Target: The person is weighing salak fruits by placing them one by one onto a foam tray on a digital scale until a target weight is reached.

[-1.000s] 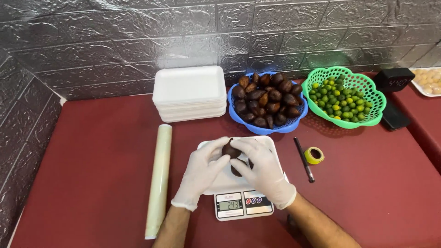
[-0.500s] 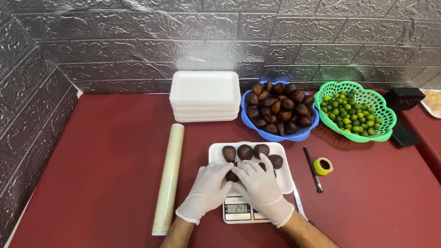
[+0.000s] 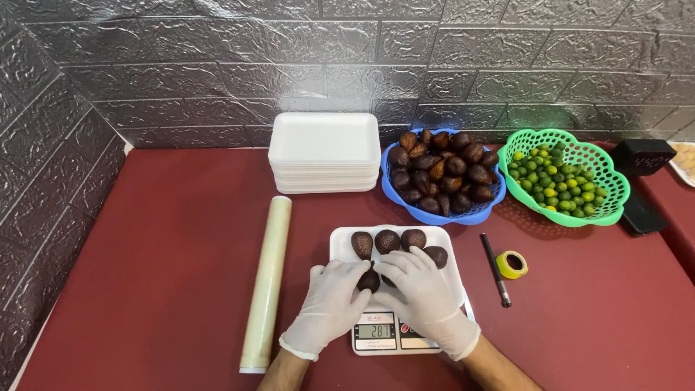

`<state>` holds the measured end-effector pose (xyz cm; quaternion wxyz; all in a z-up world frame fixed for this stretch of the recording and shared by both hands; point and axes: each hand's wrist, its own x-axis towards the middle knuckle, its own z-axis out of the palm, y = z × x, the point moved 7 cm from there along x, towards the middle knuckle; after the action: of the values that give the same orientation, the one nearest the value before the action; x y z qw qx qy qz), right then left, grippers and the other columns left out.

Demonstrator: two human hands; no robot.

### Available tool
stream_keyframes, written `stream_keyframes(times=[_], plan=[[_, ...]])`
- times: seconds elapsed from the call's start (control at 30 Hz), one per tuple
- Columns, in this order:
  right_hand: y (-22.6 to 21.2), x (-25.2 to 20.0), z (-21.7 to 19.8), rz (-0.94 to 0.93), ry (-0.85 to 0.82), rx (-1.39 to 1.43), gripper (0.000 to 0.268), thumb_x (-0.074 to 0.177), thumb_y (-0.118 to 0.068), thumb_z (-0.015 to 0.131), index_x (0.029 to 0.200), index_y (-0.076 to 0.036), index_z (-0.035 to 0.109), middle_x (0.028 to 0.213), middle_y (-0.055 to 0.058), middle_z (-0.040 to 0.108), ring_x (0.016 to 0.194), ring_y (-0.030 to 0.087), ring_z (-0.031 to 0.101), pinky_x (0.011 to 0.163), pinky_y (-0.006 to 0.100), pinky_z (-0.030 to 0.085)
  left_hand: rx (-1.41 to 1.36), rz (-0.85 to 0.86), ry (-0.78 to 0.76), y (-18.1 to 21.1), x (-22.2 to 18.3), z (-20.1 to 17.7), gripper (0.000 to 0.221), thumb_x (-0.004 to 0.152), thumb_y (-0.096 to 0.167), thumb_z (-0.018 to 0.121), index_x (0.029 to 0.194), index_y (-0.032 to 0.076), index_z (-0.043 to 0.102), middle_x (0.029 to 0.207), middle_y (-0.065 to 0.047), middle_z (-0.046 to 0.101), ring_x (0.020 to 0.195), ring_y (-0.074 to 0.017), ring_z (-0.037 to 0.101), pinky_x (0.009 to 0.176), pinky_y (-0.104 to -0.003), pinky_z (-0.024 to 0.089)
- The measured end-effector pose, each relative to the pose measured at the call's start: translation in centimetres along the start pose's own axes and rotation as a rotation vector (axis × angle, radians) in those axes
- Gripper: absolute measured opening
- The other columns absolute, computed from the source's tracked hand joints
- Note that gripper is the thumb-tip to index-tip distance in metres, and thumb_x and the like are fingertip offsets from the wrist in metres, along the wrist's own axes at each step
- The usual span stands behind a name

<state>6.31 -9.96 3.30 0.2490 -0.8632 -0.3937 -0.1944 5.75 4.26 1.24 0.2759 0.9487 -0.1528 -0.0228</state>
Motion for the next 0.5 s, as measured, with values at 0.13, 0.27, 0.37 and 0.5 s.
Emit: stream_keyframes(times=[0.13, 0.27, 0.37, 0.5], plan=[[-0.3, 0.6, -3.4, 0.027, 0.035, 0.000, 0.041, 0.087, -0.031, 0.079, 0.122, -0.014, 0.066, 0.122, 0.005, 0.070, 0.108, 0.030, 0.065, 0.096, 0.048, 0.050, -0.013, -0.013, 0.007, 0.0, 0.3, -0.9, 0.044, 0.090, 0.027, 0.049, 0.131, 0.018, 0.060, 0.117, -0.003, 0.071, 0.109, -0.0295, 0.058, 0.088, -0.048, 0.036], [1.2, 1.1, -7.2, 0.147, 0.159, 0.152, 0.027, 0.090, -0.017, 0.072, 0.116, -0.008, 0.070, 0.118, 0.008, 0.073, 0.110, 0.027, 0.068, 0.101, 0.041, 0.051, -0.046, -0.013, 0.048, 1.3, 1.7, -4.1, 0.030, 0.089, 0.024, 0.048, 0.116, 0.017, 0.059, 0.099, -0.005, 0.064, 0.091, -0.0338, 0.058, 0.080, -0.048, 0.041], [4.8, 0.5, -8.1, 0.246, 0.255, 0.119, 0.025, 0.089, -0.017, 0.075, 0.113, -0.015, 0.075, 0.112, 0.002, 0.076, 0.107, 0.023, 0.071, 0.100, 0.038, 0.053, -0.111, 0.035, 0.129, 0.2, 3.8, -4.1, 0.027, 0.091, 0.028, 0.052, 0.114, 0.021, 0.062, 0.099, -0.006, 0.065, 0.097, -0.0335, 0.062, 0.084, -0.048, 0.047], [8.2, 1.0, -10.4, 0.307, 0.368, 0.157, 0.026, 0.090, -0.009, 0.078, 0.115, -0.017, 0.077, 0.113, 0.001, 0.077, 0.111, 0.021, 0.072, 0.103, 0.037, 0.053, -0.212, 0.142, 0.252, 1.6, 6.6, -5.3, 0.031, 0.097, 0.034, 0.057, 0.123, 0.020, 0.066, 0.109, -0.008, 0.074, 0.112, -0.0342, 0.066, 0.095, -0.048, 0.051]])
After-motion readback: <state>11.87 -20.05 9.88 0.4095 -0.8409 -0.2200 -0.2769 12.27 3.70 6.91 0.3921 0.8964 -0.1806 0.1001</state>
